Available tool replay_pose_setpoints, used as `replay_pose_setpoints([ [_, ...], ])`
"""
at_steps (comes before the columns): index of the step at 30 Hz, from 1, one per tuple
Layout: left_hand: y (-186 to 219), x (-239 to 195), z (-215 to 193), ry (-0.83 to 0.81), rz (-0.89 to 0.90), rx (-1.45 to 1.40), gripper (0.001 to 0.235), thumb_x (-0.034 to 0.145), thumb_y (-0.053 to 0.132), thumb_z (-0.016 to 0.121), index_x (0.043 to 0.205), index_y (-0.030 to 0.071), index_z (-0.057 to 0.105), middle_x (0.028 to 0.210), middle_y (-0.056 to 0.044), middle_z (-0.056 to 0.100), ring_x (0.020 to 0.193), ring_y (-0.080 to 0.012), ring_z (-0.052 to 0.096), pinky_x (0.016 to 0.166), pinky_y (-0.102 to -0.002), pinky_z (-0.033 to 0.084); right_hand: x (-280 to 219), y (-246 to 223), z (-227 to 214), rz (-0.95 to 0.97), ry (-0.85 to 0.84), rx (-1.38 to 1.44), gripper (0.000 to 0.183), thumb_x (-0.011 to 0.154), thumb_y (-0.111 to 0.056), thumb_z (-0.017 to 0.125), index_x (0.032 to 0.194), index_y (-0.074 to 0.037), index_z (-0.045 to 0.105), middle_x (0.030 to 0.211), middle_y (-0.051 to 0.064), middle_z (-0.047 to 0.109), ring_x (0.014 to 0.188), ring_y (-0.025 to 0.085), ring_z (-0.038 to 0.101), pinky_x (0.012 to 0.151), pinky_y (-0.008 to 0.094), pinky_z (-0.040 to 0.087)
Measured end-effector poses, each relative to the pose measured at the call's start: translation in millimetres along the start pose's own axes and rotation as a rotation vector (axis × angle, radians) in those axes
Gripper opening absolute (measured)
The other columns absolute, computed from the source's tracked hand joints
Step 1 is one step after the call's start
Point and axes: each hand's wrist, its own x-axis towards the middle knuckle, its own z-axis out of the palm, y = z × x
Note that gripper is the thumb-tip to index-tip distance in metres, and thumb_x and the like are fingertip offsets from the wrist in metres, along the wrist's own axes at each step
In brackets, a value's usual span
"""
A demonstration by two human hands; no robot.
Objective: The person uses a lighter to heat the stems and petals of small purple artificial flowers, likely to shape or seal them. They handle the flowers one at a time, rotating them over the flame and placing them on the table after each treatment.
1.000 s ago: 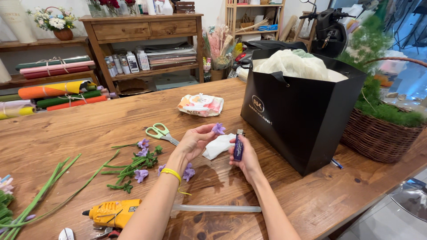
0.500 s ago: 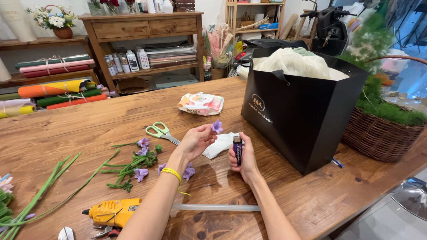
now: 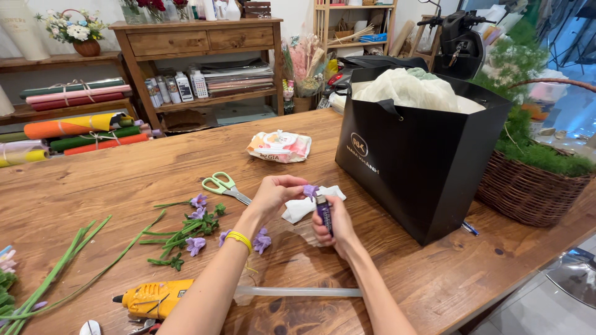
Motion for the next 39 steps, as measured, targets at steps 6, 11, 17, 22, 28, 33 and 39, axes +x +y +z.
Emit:
replay_pose_setpoints([
  [6, 18.5, -6.8, 6.7, 0.061, 0.034, 0.0, 0.029, 0.08, -0.01, 0.073, 0.108, -0.005, 0.073, 0.092, -0.022, 0.073, 0.074, -0.0278, 0.075, 0.07, -0.037, 0.066, -21.3, -19.3, 7.4, -0.015, 0.115, -0.038, 0.089, 0.082, -0.091, 0.025, 0.072, -0.006, 0.049, 0.05, 0.006, 0.037, 0.035, 0.014, 0.041, 0.024, 0.019, 0.026],
  [11, 19.9, -14.9, 10.1, 0.091, 0.042, -0.018, 0.03, 0.078, -0.012, 0.072, 0.108, -0.007, 0.072, 0.091, -0.021, 0.071, 0.076, -0.0295, 0.075, 0.073, -0.038, 0.067, -21.7, -20.2, 13.5, -0.023, 0.156, -0.063, 0.09, 0.081, -0.093, 0.026, 0.072, -0.007, 0.05, 0.052, 0.007, 0.041, 0.04, 0.018, 0.046, 0.028, 0.02, 0.03],
  [17, 12.5, -13.4, 14.9, 0.082, 0.052, -0.005, 0.032, 0.075, -0.012, 0.073, 0.106, -0.006, 0.073, 0.089, -0.018, 0.07, 0.076, -0.0262, 0.075, 0.074, -0.035, 0.066, -6.7, -6.5, 0.2, -0.003, 0.117, -0.027, 0.07, 0.087, -0.076, 0.034, 0.065, -0.01, 0.042, 0.048, 0.003, 0.027, 0.035, 0.016, 0.035, 0.026, 0.02, 0.023],
  [22, 8.9, -14.3, 20.0, 0.076, 0.104, 0.023, 0.035, 0.072, -0.016, 0.072, 0.105, -0.006, 0.073, 0.089, -0.019, 0.07, 0.078, -0.0273, 0.075, 0.072, -0.036, 0.066, 0.9, -0.3, -11.8, 0.045, 0.061, 0.049, 0.064, 0.087, -0.071, 0.033, 0.066, -0.01, 0.04, 0.05, 0.001, 0.022, 0.033, 0.015, 0.031, 0.024, 0.02, 0.022],
  [28, 8.1, -11.2, 20.5, 0.058, 0.135, 0.068, 0.038, 0.068, -0.016, 0.074, 0.103, -0.005, 0.073, 0.087, -0.017, 0.069, 0.079, -0.0241, 0.073, 0.073, -0.036, 0.065, 2.4, -0.7, -12.5, 0.097, 0.012, 0.001, 0.065, 0.088, -0.072, 0.034, 0.068, -0.01, 0.041, 0.051, 0.0, 0.022, 0.032, 0.013, 0.03, 0.022, 0.02, 0.02],
  [33, 11.4, -12.2, 15.0, 0.07, 0.139, 0.122, 0.04, 0.067, -0.015, 0.074, 0.106, -0.002, 0.073, 0.087, -0.015, 0.07, 0.076, -0.0207, 0.073, 0.07, -0.034, 0.065, -2.9, -4.3, -8.0, 0.126, -0.029, -0.014, 0.064, 0.089, -0.069, 0.037, 0.068, -0.009, 0.042, 0.05, 0.0, 0.021, 0.032, 0.012, 0.029, 0.023, 0.019, 0.021],
  [39, 5.1, -5.9, -0.8, 0.072, 0.152, 0.159, 0.043, 0.067, -0.017, 0.076, 0.109, -0.005, 0.07, 0.084, -0.02, 0.069, 0.072, -0.0266, 0.073, 0.067, -0.04, 0.066, 2.4, -5.4, -17.8, 0.094, 0.03, -0.003, 0.064, 0.089, -0.07, 0.034, 0.072, -0.009, 0.044, 0.053, 0.0, 0.026, 0.034, 0.011, 0.032, 0.023, 0.019, 0.022],
])
